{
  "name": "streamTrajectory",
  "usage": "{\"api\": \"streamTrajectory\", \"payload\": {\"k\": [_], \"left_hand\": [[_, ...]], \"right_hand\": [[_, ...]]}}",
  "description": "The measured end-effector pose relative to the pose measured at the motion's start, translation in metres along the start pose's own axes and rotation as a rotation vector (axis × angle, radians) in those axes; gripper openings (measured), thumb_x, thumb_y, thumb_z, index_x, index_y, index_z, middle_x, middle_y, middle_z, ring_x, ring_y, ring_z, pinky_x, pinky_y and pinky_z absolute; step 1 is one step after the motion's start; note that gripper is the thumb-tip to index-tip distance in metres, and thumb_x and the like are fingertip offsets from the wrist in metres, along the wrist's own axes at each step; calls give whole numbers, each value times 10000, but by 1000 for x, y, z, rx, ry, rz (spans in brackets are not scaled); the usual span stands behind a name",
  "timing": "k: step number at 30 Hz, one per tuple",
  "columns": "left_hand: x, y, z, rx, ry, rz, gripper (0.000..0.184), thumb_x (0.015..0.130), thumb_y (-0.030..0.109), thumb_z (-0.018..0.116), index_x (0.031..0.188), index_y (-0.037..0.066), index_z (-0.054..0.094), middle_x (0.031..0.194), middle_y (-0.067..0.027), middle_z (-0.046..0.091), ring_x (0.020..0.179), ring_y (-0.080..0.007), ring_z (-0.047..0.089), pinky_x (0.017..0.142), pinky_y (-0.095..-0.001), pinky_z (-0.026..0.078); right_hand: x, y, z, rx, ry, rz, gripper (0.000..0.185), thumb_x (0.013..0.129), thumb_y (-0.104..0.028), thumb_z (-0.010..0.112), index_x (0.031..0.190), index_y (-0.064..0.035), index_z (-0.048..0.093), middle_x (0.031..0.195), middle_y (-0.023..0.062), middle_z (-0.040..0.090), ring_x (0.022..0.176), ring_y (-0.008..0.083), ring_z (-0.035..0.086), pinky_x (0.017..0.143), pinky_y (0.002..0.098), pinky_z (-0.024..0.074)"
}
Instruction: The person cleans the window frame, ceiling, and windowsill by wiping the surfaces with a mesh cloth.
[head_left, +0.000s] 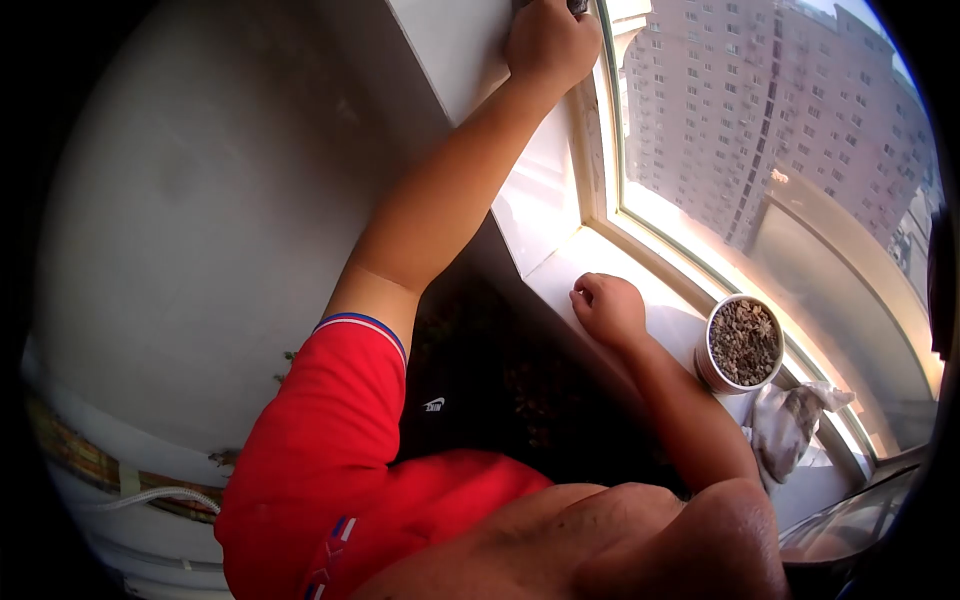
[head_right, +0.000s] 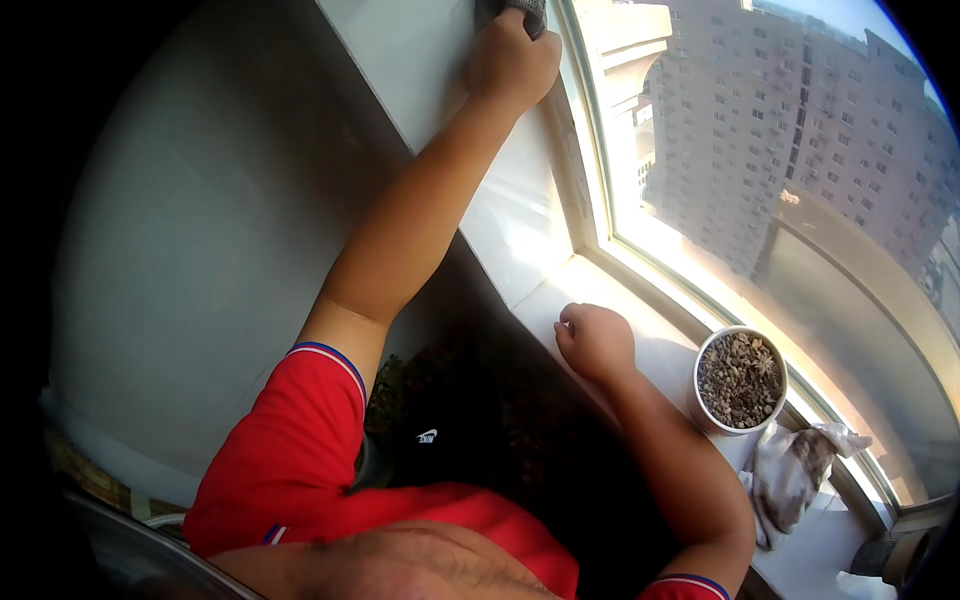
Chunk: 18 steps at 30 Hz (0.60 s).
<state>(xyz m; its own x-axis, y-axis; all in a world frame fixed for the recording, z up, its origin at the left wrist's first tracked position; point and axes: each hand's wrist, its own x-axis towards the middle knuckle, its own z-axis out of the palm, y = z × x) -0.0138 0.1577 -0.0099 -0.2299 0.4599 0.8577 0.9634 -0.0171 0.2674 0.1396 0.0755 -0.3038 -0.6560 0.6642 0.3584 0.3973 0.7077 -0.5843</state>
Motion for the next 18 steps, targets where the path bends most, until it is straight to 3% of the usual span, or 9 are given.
{"api": "streamTrajectory", "payload": {"k": [4,5,6,8,11,15,18], "left_hand": [[24,2,1,-157,65,46,326,857,165,564,1035,-81,683,823,-294,716,850,-455,722,829,-501,570],[37,19,-23,-313,-21,-33,308,860,158,548,1014,-72,682,718,-244,710,731,-405,732,760,-466,581],[48,20,-23,-458,35,-51,295,861,158,541,979,-69,687,652,-208,698,641,-369,724,712,-443,580],[45,21,-22,-415,-8,-50,274,860,150,551,973,-56,692,727,-247,708,734,-405,730,746,-478,573],[19,-12,13,-173,176,140,264,861,159,584,996,-39,693,838,-280,715,845,-443,716,797,-512,559],[-6,5,-4,-173,37,-30,267,880,215,637,971,-25,709,920,-284,716,917,-459,696,833,-538,541],[10,7,-8,-102,83,36,257,890,216,636,947,-20,721,914,-273,721,917,-457,698,813,-545,543]], "right_hand": [[-1,-4,-3,-3,-22,45,156,880,-243,684,902,-99,740,863,109,730,846,326,688,768,441,542],[-1,-7,-5,-8,-32,64,155,878,-242,685,903,-99,740,866,107,730,848,325,688,769,442,541],[1,-9,-6,-11,-41,79,153,877,-240,685,904,-100,739,869,104,730,850,325,687,771,443,541],[1,-8,-5,-14,-33,59,153,878,-239,685,904,-98,738,868,105,730,847,326,686,769,442,541],[1,-5,-4,6,-34,42,171,897,-260,667,909,-101,731,875,104,725,868,336,681,783,456,535],[1,-3,0,-1,-4,19,155,879,-245,687,905,-104,748,855,112,726,832,331,685,757,439,541],[3,-7,-4,-6,-24,70,158,878,-247,690,898,-101,747,847,111,724,827,330,684,751,441,540]]}}
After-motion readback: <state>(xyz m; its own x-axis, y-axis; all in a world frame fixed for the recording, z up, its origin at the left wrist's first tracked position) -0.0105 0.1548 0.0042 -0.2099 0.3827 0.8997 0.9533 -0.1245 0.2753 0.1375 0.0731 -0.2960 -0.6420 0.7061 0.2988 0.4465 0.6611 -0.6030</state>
